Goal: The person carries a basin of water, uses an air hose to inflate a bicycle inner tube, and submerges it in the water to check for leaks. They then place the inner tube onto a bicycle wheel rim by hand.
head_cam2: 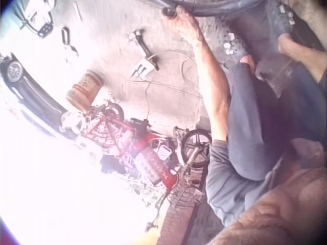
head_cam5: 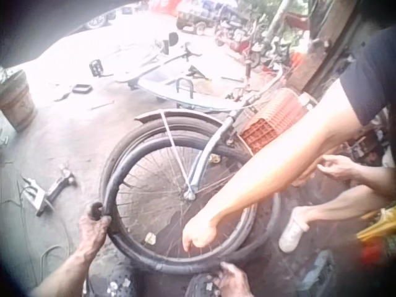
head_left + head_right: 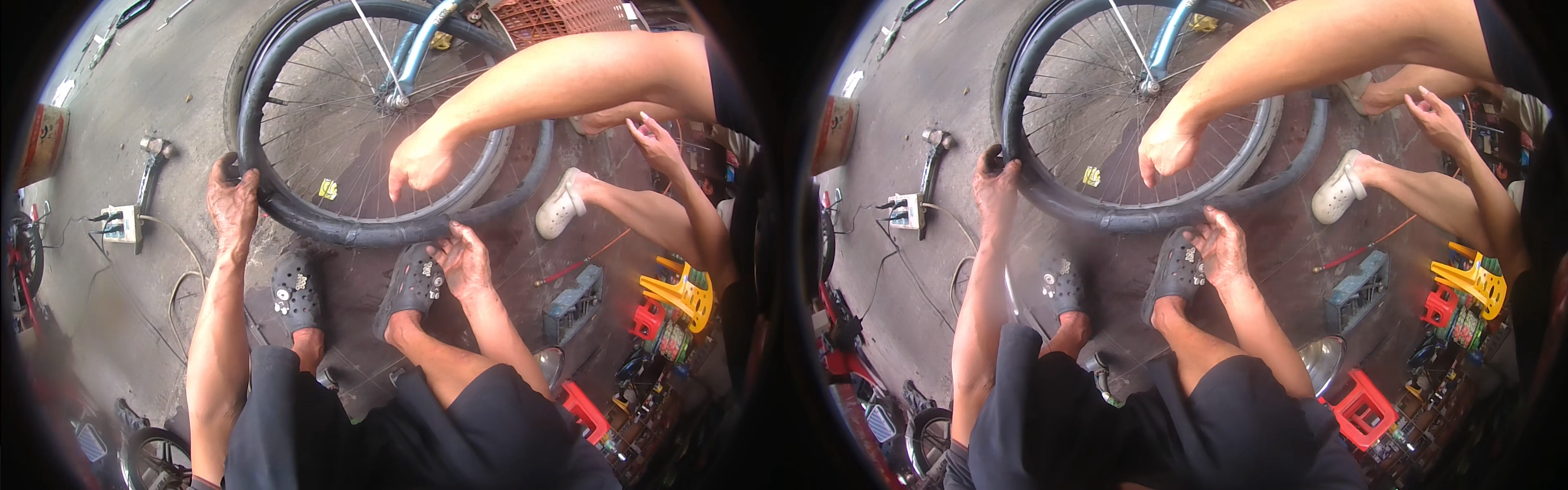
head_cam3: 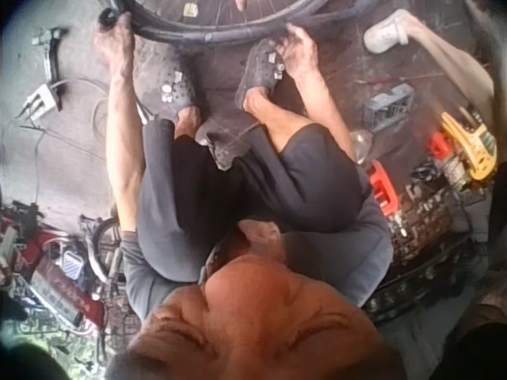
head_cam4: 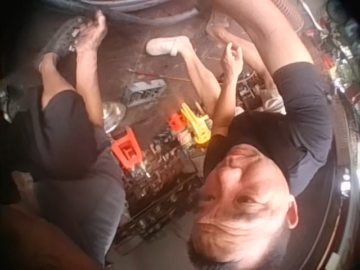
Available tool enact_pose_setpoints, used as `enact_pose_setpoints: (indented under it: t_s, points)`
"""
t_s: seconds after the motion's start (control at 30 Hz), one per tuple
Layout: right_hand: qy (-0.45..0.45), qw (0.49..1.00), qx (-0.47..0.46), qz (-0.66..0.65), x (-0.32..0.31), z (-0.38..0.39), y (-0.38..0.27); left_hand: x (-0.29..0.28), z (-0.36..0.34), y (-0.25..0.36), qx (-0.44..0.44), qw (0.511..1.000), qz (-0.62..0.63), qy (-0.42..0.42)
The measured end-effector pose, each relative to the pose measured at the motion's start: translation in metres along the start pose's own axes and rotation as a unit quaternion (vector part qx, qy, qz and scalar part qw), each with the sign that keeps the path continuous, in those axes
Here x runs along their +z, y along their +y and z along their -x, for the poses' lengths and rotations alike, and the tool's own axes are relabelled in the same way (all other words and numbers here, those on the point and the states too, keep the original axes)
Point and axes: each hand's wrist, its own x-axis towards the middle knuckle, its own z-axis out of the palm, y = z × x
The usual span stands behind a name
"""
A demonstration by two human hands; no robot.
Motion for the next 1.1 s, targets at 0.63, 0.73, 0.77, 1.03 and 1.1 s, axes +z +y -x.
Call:
enact_pose_setpoints:
  t_s: [0.63,0.73,0.77,1.03,1.1]
  points:
    - [0.054,0.963,0.076,0.251,0.000,0.010,0.015,-0.017,0.008,-0.002,-0.006,1.000,-0.023,-0.016]
    - [0.023,0.967,0.075,0.241,0.017,0.021,0.014,-0.027,-0.010,0.002,0.008,0.998,0.069,0.004]
    - [0.017,0.967,0.072,0.245,0.025,0.023,0.015,-0.033,-0.012,0.018,0.005,0.998,0.060,0.030]
    - [-0.007,0.973,0.042,0.225,0.046,0.010,0.015,-0.043,-0.037,0.021,0.009,0.997,0.045,0.063]
    - [-0.002,0.970,0.038,0.242,0.046,0.007,0.011,-0.044,-0.038,0.019,-0.011,0.999,0.008,0.053]
